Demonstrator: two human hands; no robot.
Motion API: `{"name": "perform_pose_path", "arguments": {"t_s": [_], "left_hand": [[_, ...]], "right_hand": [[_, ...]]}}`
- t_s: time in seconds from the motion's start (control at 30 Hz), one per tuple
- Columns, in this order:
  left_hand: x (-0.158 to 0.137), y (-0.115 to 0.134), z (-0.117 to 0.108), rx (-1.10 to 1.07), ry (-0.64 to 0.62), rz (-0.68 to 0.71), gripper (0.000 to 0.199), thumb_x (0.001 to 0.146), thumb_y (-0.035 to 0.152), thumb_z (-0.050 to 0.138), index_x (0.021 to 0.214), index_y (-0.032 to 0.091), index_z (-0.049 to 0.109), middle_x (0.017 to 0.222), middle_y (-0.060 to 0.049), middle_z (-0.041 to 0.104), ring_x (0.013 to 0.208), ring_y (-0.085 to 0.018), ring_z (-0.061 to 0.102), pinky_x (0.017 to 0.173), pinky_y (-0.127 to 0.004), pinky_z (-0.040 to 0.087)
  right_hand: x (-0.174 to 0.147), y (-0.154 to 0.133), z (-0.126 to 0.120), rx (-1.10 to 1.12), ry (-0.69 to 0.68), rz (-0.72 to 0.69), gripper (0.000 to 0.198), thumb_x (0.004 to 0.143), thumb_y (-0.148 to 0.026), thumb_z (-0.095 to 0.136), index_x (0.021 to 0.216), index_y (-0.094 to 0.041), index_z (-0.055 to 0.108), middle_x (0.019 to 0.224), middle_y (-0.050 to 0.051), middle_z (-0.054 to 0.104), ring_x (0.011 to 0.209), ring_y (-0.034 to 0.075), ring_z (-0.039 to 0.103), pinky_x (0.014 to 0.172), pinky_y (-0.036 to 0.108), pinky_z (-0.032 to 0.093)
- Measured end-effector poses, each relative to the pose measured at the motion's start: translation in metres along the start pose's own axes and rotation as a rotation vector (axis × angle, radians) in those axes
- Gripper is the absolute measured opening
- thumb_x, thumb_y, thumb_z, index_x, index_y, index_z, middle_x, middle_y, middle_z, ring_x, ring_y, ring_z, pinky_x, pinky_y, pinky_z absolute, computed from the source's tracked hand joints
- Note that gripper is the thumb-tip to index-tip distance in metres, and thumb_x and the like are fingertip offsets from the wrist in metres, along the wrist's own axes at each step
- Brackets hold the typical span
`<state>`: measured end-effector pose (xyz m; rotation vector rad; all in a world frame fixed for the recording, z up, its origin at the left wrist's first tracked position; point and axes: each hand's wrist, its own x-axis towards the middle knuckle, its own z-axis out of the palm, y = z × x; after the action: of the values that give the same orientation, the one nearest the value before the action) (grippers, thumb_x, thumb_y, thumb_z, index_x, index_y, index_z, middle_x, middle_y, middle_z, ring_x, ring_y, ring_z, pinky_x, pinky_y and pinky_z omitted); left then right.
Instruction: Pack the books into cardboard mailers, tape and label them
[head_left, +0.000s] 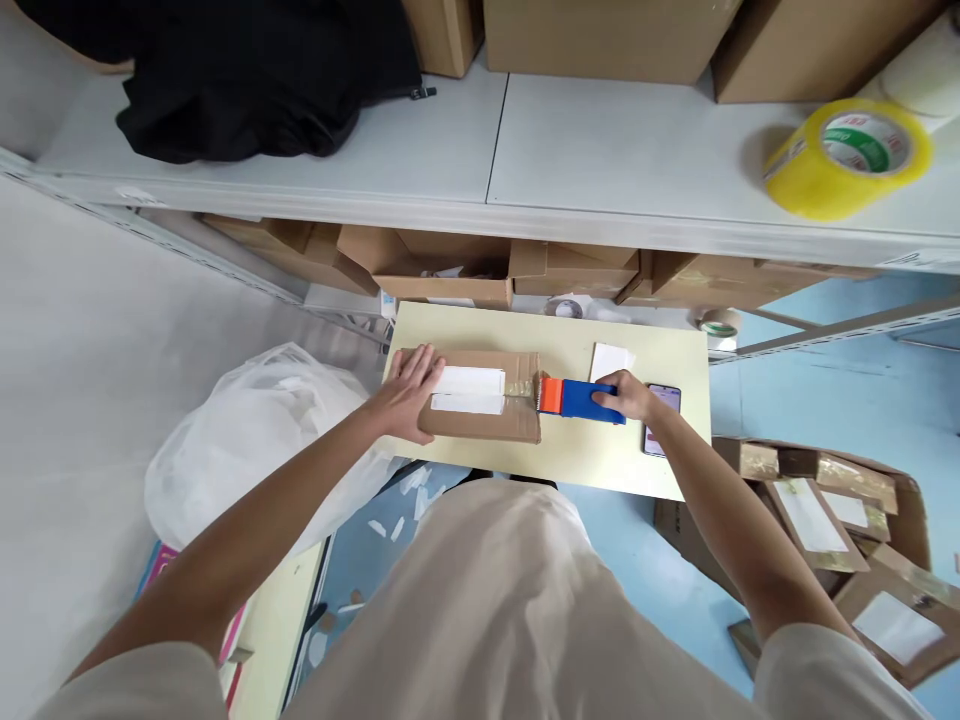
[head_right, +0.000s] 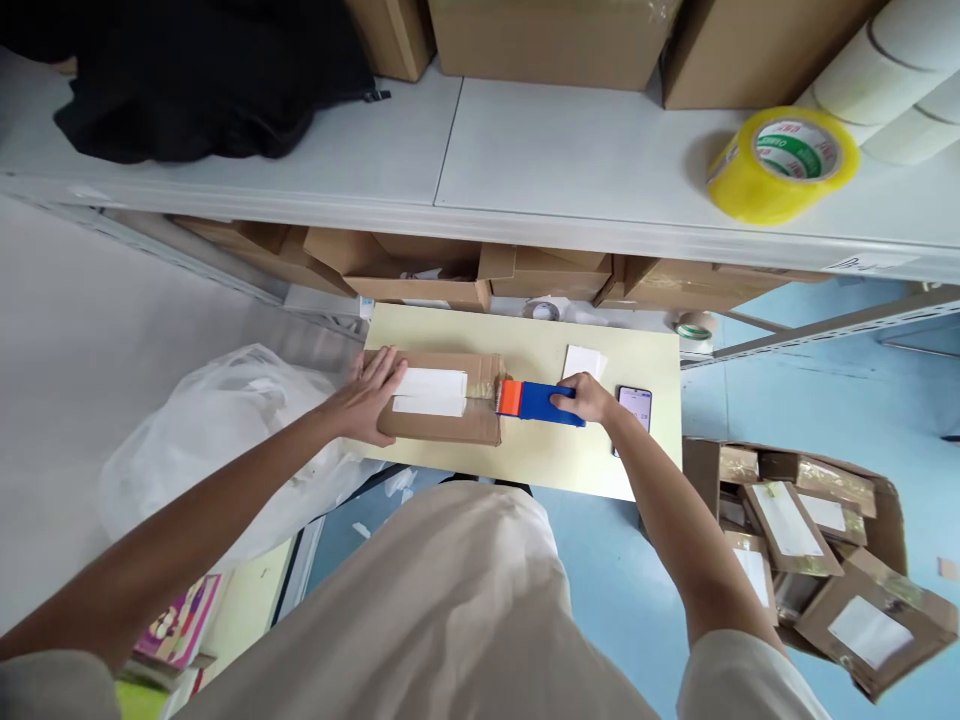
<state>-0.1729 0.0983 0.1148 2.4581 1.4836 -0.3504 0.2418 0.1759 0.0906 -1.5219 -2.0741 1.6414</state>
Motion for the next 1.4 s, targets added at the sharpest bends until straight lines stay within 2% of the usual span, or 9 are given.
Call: {"name": "perform_pose_path", "arguments": {"t_s": [0.2, 0.3, 0.4, 0.63, 0.83, 0.93, 1.03, 1.2, 1.4], "left_hand": [[0.046, 0.068, 0.004, -0.049, -0.011, 0.078, 0.143, 0.044, 0.081, 0.065, 0.150, 0.004, 0.008, 0.156, -0.029, -0.002, 0.142, -0.047, -0.006, 0.109, -0.062, -0.010], [0.072, 0.103, 0.001, -0.074, 0.040, 0.173, 0.139, 0.050, 0.083, 0.058, 0.150, 0.002, 0.007, 0.156, -0.028, -0.001, 0.143, -0.044, -0.007, 0.108, -0.062, -0.014], [0.083, 0.121, 0.001, -0.099, 0.081, 0.189, 0.135, 0.055, 0.080, 0.057, 0.150, -0.001, 0.005, 0.156, -0.027, 0.000, 0.144, -0.041, -0.006, 0.109, -0.059, -0.014], [0.079, 0.119, 0.009, -0.136, 0.072, 0.164, 0.131, 0.058, 0.074, 0.059, 0.150, -0.001, 0.003, 0.157, -0.025, 0.002, 0.145, -0.037, -0.004, 0.113, -0.054, -0.010], [0.081, 0.121, 0.009, -0.128, 0.070, 0.162, 0.127, 0.058, 0.072, 0.063, 0.151, 0.006, 0.006, 0.158, -0.024, 0.001, 0.145, -0.038, -0.003, 0.112, -0.057, -0.007], [0.079, 0.124, 0.004, -0.111, 0.078, 0.184, 0.113, 0.061, 0.068, 0.065, 0.151, 0.019, 0.019, 0.159, -0.020, 0.003, 0.144, -0.042, -0.002, 0.109, -0.063, -0.004], [0.076, 0.129, -0.003, -0.081, 0.086, 0.231, 0.089, 0.066, 0.061, 0.065, 0.143, 0.027, 0.038, 0.159, -0.016, 0.010, 0.144, -0.043, 0.002, 0.106, -0.068, -0.001], [0.077, 0.136, -0.009, -0.045, 0.102, 0.244, 0.070, 0.063, 0.053, 0.069, 0.125, 0.021, 0.058, 0.152, -0.017, 0.030, 0.141, -0.043, 0.012, 0.106, -0.069, 0.003], [0.083, 0.138, -0.009, -0.079, 0.152, 0.240, 0.067, 0.058, 0.051, 0.071, 0.117, 0.021, 0.062, 0.143, -0.017, 0.039, 0.137, -0.045, 0.017, 0.105, -0.070, 0.005]], "right_hand": [[0.005, 0.016, 0.007, 0.065, 0.001, -0.016, 0.029, 0.065, -0.043, 0.053, 0.051, -0.018, 0.047, 0.045, -0.003, 0.043, 0.043, 0.009, 0.040, 0.040, 0.022, 0.030], [0.006, 0.019, 0.007, 0.079, -0.010, -0.020, 0.029, 0.065, -0.043, 0.053, 0.052, -0.018, 0.047, 0.046, -0.003, 0.044, 0.042, 0.009, 0.041, 0.040, 0.022, 0.030], [0.005, 0.016, 0.007, 0.079, -0.016, -0.036, 0.031, 0.066, -0.044, 0.054, 0.052, -0.018, 0.047, 0.046, -0.003, 0.043, 0.043, 0.009, 0.041, 0.041, 0.022, 0.030], [-0.013, 0.012, -0.022, -0.074, -0.077, -0.081, 0.035, 0.070, -0.047, 0.056, 0.052, -0.018, 0.047, 0.048, -0.004, 0.039, 0.046, 0.009, 0.038, 0.044, 0.023, 0.029], [-0.028, 0.011, -0.048, -0.365, -0.043, 0.041, 0.042, 0.073, -0.055, 0.050, 0.053, -0.018, 0.053, 0.047, -0.003, 0.044, 0.048, 0.011, 0.043, 0.048, 0.024, 0.034], [-0.026, -0.019, -0.039, -0.607, -0.050, 0.145, 0.044, 0.075, -0.058, 0.050, 0.063, -0.018, 0.065, 0.059, 0.004, 0.059, 0.058, 0.017, 0.056, 0.055, 0.026, 0.041], [-0.020, -0.061, -0.021, -0.805, -0.029, 0.257, 0.053, 0.077, -0.062, 0.048, 0.086, -0.015, 0.072, 0.084, 0.014, 0.069, 0.078, 0.026, 0.065, 0.067, 0.031, 0.046], [-0.014, -0.111, 0.007, -0.970, 0.011, 0.233, 0.061, 0.079, -0.062, 0.051, 0.106, -0.011, 0.069, 0.100, 0.022, 0.069, 0.093, 0.034, 0.066, 0.077, 0.039, 0.047], [-0.015, -0.131, 0.026, -1.020, 0.080, 0.183, 0.051, 0.083, -0.052, 0.051, 0.106, -0.011, 0.070, 0.098, 0.022, 0.069, 0.095, 0.034, 0.065, 0.078, 0.040, 0.045]]}}
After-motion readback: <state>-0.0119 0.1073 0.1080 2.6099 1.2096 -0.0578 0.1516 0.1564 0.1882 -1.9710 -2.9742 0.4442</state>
